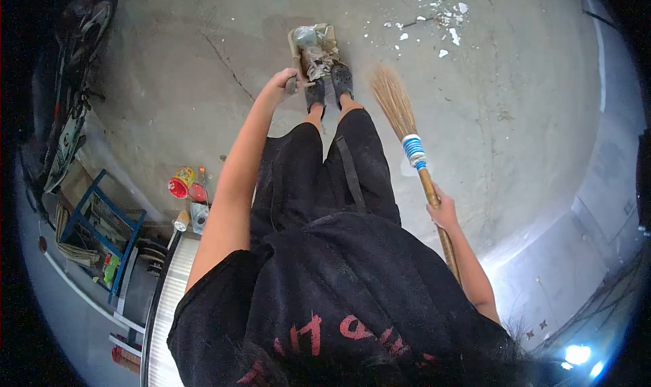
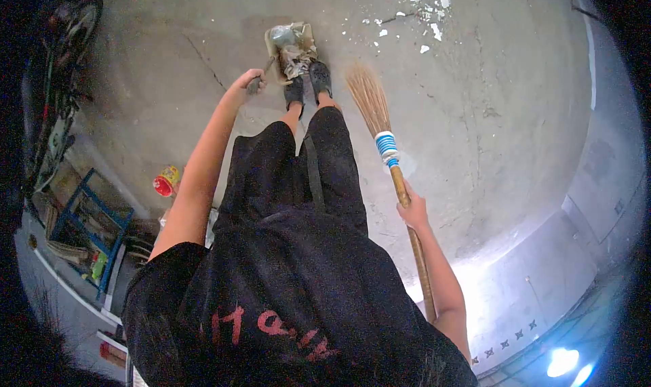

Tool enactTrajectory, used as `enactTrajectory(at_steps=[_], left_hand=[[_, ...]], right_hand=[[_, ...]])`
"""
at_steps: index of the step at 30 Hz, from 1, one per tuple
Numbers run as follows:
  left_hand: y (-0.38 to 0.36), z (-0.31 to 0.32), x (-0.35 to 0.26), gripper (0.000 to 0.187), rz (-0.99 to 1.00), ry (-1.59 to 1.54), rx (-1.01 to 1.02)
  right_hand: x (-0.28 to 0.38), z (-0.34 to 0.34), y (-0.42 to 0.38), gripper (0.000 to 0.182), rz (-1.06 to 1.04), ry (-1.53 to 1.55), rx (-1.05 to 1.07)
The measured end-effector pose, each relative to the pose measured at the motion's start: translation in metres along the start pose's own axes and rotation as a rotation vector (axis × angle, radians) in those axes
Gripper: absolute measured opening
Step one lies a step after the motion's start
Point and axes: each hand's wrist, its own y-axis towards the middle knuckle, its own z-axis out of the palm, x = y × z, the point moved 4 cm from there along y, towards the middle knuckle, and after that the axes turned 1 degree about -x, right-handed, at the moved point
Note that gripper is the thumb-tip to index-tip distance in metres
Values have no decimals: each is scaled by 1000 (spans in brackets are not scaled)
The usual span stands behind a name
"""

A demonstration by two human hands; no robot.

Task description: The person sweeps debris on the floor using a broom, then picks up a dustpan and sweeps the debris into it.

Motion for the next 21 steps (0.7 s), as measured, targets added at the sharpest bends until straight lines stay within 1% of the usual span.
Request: enactTrajectory(at_steps=[1,3,7,9,10,12,13,15,16,17,18,19,21], left_hand=[[9,-8,4,14,7,2,3],[25,-14,11,13,-38,83,147],[20,-11,19,13,-31,-7,103],[7,-1,6,11,452,342,151],[8,1,2,11,450,354,153],[17,-5,10,11,-58,-119,-47],[24,-10,11,11,-62,-109,-46],[33,-14,12,9,116,228,31],[24,-6,10,9,111,230,32],[12,5,8,9,218,144,67],[1,17,0,10,326,60,101],[3,24,-5,10,327,65,94],[10,20,1,9,-103,31,-194]], right_hand=[[0,2,0,71,-5,1,-6],[3,5,3,69,-46,65,-83],[30,0,28,70,6,109,-65],[48,-4,44,70,38,101,-16],[47,0,54,70,38,112,-16],[45,13,76,69,-108,-28,-86],[49,19,84,69,-104,-18,-88],[67,41,98,67,-210,-156,-53],[71,55,107,65,-158,-51,38],[74,71,113,64,-106,53,131],[97,72,100,62,-145,135,51],[104,82,96,63,-142,171,73],[114,91,83,64,-140,216,107]])
